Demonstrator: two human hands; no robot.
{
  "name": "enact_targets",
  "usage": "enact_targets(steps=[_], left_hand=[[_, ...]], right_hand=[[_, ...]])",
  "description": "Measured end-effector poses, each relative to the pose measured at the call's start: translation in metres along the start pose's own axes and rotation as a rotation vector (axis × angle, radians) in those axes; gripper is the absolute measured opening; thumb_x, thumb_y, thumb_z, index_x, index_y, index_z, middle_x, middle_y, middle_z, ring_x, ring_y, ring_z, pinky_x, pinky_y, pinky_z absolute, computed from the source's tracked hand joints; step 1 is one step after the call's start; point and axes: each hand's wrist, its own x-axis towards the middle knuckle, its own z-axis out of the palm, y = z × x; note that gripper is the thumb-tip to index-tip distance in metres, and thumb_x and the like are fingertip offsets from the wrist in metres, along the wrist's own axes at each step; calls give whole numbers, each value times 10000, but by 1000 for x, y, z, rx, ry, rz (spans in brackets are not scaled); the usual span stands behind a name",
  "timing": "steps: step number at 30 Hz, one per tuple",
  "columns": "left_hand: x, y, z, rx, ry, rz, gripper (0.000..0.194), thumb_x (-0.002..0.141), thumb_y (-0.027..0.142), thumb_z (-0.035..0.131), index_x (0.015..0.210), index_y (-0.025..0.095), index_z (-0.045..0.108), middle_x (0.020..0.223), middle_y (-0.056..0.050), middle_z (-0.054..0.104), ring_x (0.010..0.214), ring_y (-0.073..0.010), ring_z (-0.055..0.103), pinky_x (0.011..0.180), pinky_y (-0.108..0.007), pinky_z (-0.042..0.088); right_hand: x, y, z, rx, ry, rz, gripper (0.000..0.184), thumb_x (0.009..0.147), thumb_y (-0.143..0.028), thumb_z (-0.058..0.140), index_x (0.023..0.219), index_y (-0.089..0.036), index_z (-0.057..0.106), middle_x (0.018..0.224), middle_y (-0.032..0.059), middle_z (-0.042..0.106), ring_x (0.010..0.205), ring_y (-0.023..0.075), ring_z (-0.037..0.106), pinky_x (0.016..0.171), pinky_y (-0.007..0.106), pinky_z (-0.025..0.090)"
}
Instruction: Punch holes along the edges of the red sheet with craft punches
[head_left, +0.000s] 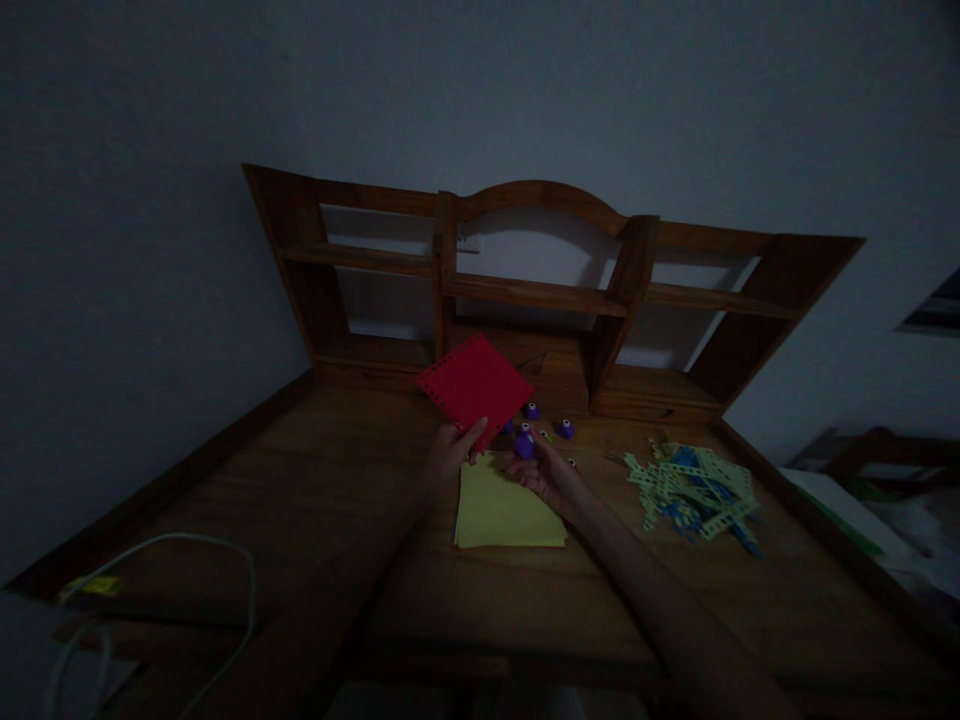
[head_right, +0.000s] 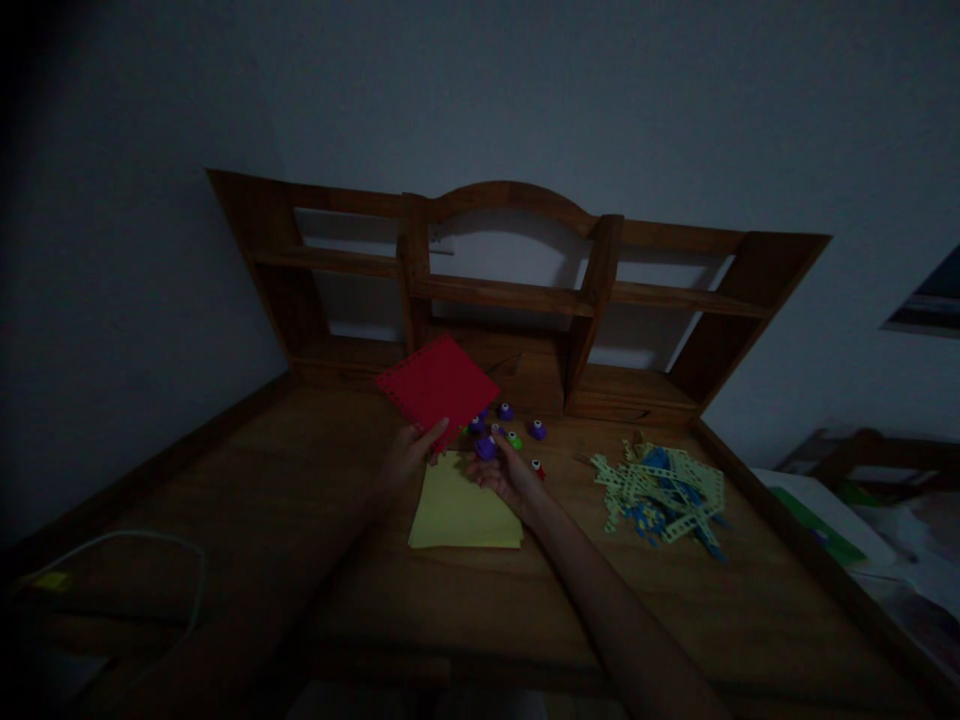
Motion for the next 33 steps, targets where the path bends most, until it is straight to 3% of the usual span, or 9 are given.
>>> enact_targets(steps=[7, 12, 19, 24, 28, 30, 33], left_hand=[[-1, 2, 1, -26, 13, -20, 519, 855, 561, 525, 546, 144, 543, 441, 12, 469, 430, -104, 452, 487, -233, 333], [0, -2, 2, -28, 12, 6, 528, 854, 574, 521, 554, 140, 550, 449, 12, 485, 429, -99, 454, 476, -220, 331], [8, -12, 2, 43, 42, -65, 509, 817, 598, 555, 707, 114, 669, 566, -58, 643, 495, -168, 584, 495, -252, 445], [11, -18, 0, -28, 6, -42, 542, 851, 598, 505, 802, 98, 707, 615, -78, 668, 493, -158, 592, 495, -249, 466], [12, -19, -2, -49, 17, -11, 552, 859, 600, 488, 718, 103, 684, 581, -75, 644, 468, -131, 559, 491, -229, 444], [13, -19, -2, -56, 16, -22, 552, 858, 598, 487, 696, 104, 671, 585, -78, 644, 460, -130, 547, 482, -231, 434], [15, -24, -3, -50, 51, 5, 532, 863, 584, 491, 698, 108, 664, 639, -88, 667, 492, -138, 566, 499, -238, 439]], right_hand=[[2, -1, -9, 8, -2, 9, 578, 881, -636, 441, 801, -119, 687, 639, 129, 687, 499, 145, 606, 440, 207, 442], [1, -5, -1, -160, 80, -53, 668, 880, -698, 345, 788, -116, 659, 492, 86, 630, 299, 108, 472, 299, 186, 316], [-1, -2, 8, -147, 157, -111, 475, 837, -598, 572, 823, -132, 663, 661, 81, 692, 484, 121, 604, 446, 190, 450], [-3, 2, 17, -189, 139, -297, 378, 736, -512, 724, 868, -169, 638, 718, 30, 682, 531, 120, 588, 522, 230, 476], [-15, -13, 29, -484, 284, -542, 371, 740, -500, 715, 885, -168, 634, 603, -12, 602, 465, 104, 500, 437, 213, 400], [-39, -27, 45, -659, 349, -678, 355, 802, -483, 656, 988, -183, 618, 624, -12, 600, 477, 112, 506, 410, 206, 378], [-102, -45, 79, -945, 448, -928, 380, 816, -383, 662, 1145, -220, 567, 776, 23, 654, 627, 161, 615, 500, 242, 478]])
